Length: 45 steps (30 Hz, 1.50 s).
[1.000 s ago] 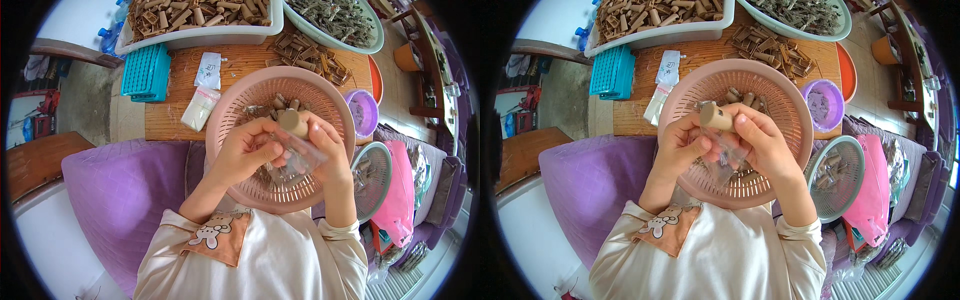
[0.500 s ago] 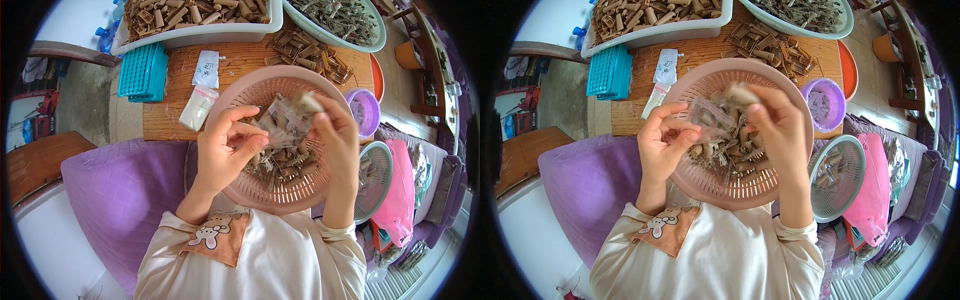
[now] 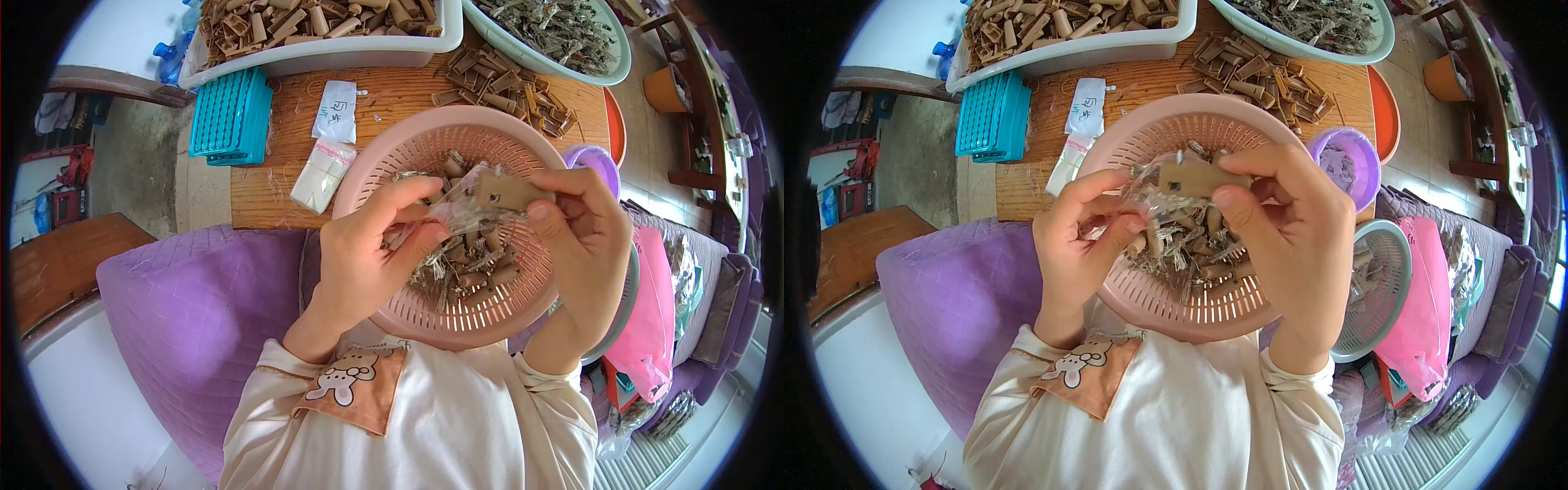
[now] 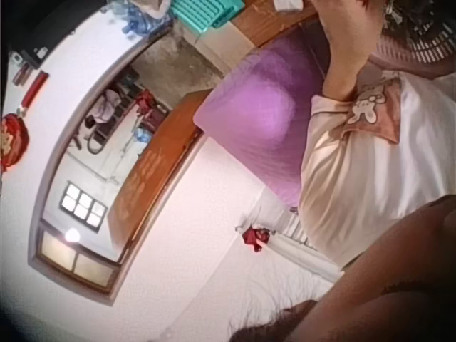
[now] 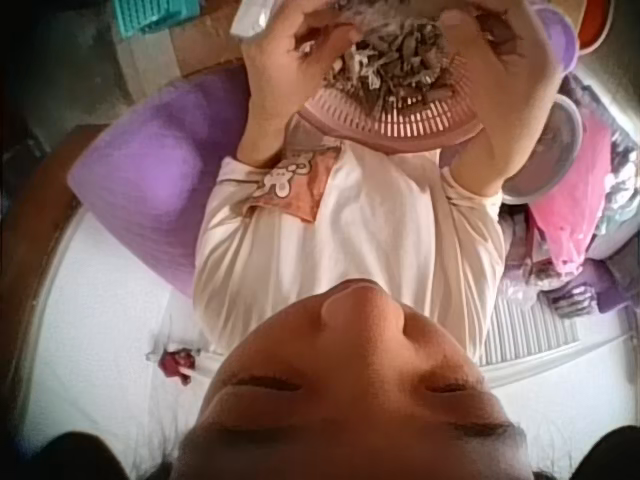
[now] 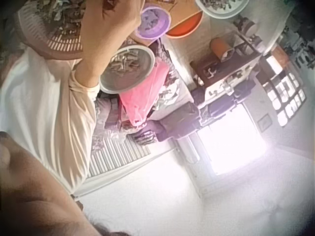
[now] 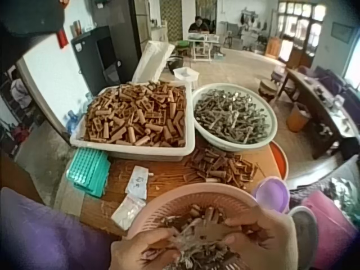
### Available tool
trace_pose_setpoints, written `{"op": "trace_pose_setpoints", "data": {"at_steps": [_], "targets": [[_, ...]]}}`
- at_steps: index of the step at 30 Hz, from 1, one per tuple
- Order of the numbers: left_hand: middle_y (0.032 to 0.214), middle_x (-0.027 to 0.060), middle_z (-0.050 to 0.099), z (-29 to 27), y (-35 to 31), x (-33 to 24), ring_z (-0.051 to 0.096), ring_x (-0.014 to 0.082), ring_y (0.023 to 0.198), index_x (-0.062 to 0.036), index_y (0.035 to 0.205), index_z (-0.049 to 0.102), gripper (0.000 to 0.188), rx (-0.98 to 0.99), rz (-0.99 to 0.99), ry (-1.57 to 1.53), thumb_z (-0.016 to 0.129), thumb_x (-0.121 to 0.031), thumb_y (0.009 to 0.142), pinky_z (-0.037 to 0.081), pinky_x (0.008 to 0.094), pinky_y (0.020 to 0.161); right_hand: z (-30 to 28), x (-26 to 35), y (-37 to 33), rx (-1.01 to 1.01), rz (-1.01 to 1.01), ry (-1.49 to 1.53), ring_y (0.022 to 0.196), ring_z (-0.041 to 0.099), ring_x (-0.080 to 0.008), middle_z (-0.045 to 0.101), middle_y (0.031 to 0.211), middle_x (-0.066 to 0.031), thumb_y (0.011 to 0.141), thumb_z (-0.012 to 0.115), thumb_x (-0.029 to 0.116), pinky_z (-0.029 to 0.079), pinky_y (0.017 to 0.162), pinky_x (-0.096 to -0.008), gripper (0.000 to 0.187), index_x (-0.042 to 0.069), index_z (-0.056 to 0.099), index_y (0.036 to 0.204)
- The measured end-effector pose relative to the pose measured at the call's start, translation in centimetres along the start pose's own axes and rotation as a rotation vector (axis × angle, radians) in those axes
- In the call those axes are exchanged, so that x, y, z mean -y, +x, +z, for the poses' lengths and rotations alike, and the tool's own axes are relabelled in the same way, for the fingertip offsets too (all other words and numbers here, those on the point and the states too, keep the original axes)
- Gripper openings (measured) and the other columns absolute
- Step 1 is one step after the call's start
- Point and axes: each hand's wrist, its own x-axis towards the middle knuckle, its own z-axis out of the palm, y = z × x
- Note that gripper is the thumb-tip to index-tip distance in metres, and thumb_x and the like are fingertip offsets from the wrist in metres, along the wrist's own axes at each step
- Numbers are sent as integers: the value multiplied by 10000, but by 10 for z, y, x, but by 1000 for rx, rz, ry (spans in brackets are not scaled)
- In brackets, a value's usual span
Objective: The person places cylindrical products into individual plastic bags by hand, then groups the filled bags together.
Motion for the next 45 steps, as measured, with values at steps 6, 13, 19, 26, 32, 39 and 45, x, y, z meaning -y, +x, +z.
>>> {"op": "trace_pose_setpoints", "data": {"at_steps": [6,13,19,26,32,39,45], "targets": [[832,108,636,5,-1,2,629,139,758,-45,1055,539,384,14,-41,-78,687,-58,701,496,240,642,-1,-6,12,177,119,-73,639,541,-80,594,727,-51,702,627,-13,442,578,-215,142,-29,589,838],[935,116,616,7,-4,0,599,156,858,23,1077,522,439,99,-11,-38,700,-19,679,490,272,770,-4,-2,19,350,-86,-331,589,552,-209,570,690,-91,650,654,38,448,571,-292,155,11,621,799],[936,134,613,11,-5,-2,602,153,846,32,1132,463,503,199,-140,-153,691,-4,685,493,270,766,3,3,25,450,-500,-455,578,544,-222,542,646,-79,647,649,57,447,551,-315,131,33,628,773],[897,98,610,9,3,4,589,125,813,-15,1177,407,502,124,-406,-808,638,11,731,483,222,711,8,-5,27,527,-563,-453,605,537,-203,522,612,-30,699,634,198,432,545,-317,195,67,628,844],[912,129,612,12,1,9,596,125,807,2,1179,389,476,53,-410,-794,607,19,756,482,201,692,9,-27,25,451,-680,-335,734,556,-222,585,736,-75,716,628,333,442,664,-328,398,55,585,998],[909,143,616,13,2,6,591,109,806,-6,1127,428,379,-16,-237,-722,602,-55,794,471,180,663,17,-57,-1,336,-120,106,759,603,-201,613,860,-145,738,660,264,471,706,-289,503,-13,507,1129],[916,126,619,12,-5,15,583,94,791,2,1114,445,359,-80,-112,-598,601,-100,807,460,166,625,25,-40,-5,349,116,24,677,539,-70,613,748,-68,813,590,144,447,606,-213,311,-24,535,1070]]}}
